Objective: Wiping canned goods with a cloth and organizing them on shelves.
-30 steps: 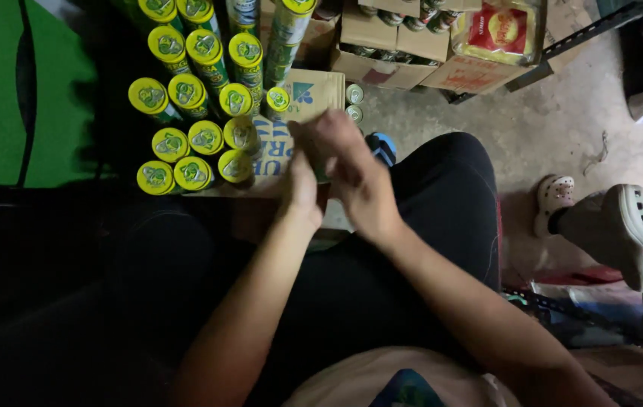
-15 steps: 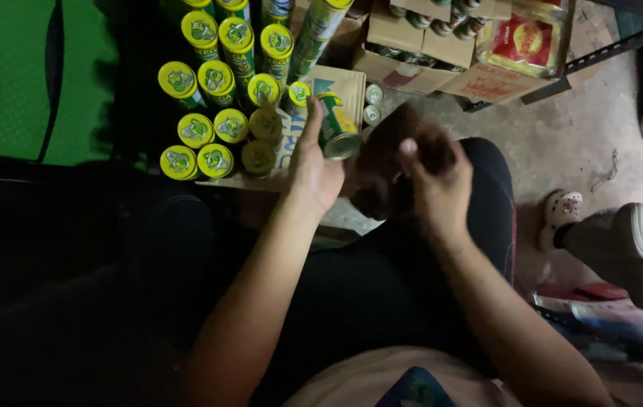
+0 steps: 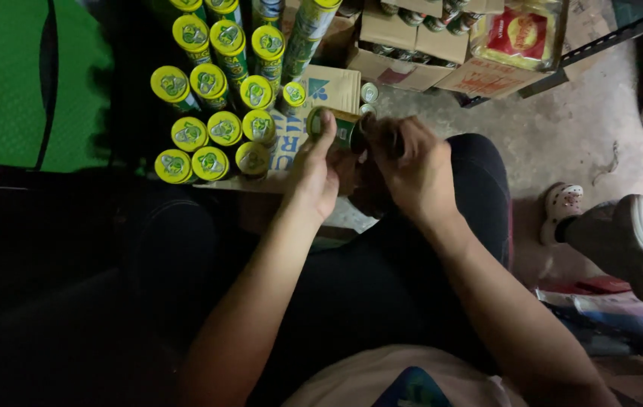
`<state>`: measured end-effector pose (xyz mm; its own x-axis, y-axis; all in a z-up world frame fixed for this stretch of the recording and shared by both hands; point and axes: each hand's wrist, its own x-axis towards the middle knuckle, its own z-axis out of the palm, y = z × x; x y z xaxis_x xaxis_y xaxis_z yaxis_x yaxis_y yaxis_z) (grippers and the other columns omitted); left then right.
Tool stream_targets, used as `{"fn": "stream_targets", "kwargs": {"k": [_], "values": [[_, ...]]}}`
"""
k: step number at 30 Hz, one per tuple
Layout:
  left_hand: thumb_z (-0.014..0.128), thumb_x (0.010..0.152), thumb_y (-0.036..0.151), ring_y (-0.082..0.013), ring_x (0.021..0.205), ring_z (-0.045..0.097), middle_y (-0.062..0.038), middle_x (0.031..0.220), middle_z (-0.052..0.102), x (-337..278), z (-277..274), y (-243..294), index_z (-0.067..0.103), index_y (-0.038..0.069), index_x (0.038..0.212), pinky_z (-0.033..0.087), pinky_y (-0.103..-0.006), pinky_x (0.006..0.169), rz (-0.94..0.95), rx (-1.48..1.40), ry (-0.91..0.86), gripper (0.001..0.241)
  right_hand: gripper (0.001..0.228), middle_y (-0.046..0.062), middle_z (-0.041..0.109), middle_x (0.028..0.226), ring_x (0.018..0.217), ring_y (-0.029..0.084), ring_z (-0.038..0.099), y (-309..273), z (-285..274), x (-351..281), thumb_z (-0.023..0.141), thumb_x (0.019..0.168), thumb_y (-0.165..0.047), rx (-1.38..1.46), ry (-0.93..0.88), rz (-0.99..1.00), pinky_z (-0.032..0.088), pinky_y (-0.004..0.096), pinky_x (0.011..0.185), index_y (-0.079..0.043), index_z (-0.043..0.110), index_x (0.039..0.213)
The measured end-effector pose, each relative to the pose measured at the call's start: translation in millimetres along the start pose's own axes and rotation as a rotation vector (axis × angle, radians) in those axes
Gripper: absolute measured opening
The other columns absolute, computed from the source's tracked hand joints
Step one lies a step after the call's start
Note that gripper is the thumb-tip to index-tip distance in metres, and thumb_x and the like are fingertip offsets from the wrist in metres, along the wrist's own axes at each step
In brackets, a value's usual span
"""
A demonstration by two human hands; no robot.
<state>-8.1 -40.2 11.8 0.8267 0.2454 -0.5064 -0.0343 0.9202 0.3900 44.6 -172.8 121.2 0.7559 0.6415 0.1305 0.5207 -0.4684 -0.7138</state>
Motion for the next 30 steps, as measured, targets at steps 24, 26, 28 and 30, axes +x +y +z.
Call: {"fn": "stream_targets", "kwargs": {"k": [24, 26, 28, 30], "values": [[0.066, 0.093, 0.050, -0.0187, 0.094, 0.071, -0.002, 0.105, 0.073, 14, -30, -25, 0.066, 0.016, 0.119, 0.063, -0.0371, 0.077, -0.080, 0.078, -0.012, 0.042, 0.036, 0.018, 0.068, 0.107, 0.096, 0.040, 0.067, 7, -15, 1, 0.080, 0.082, -0.009, -0.183, -0.027, -0.059, 0.056, 0.043, 0.079, -0.005, 0.069, 0.116], [0.069, 0.104, 0.060, -0.0174, 0.078, 0.064, -0.002, 0.097, 0.069, 27, -51, -36, 0.067, 0.012, 0.122, 0.050, -0.0304, 0.056, -0.115, 0.018, -0.144, 0.051, 0.040, 0.018, 0.067, 0.108, 0.099, 0.039, 0.067, 1, -9, -4, 0.078, 0.080, -0.007, -0.130, -0.005, -0.157, 0.057, 0.042, 0.083, -0.004, 0.068, 0.118], [0.070, 0.097, 0.058, -0.0194, 0.082, 0.067, -0.004, 0.099, 0.070, 8, -27, -11, 0.066, 0.010, 0.121, 0.054, -0.0321, 0.063, -0.155, 0.034, -0.119, 0.054, 0.038, 0.018, 0.066, 0.106, 0.098, 0.039, 0.067, 0, -7, -10, 0.079, 0.080, -0.008, -0.102, -0.053, -0.142, 0.057, 0.042, 0.082, -0.005, 0.067, 0.116], [0.071, 0.090, 0.057, -0.0214, 0.086, 0.071, -0.006, 0.101, 0.072, -8, -5, 8, 0.066, 0.008, 0.119, 0.058, -0.0338, 0.069, -0.195, 0.053, -0.094, 0.057, 0.036, 0.018, 0.065, 0.103, 0.096, 0.039, 0.067, 5, -10, -11, 0.080, 0.081, -0.009, -0.072, -0.098, -0.127, 0.057, 0.042, 0.082, -0.005, 0.067, 0.114]]}}
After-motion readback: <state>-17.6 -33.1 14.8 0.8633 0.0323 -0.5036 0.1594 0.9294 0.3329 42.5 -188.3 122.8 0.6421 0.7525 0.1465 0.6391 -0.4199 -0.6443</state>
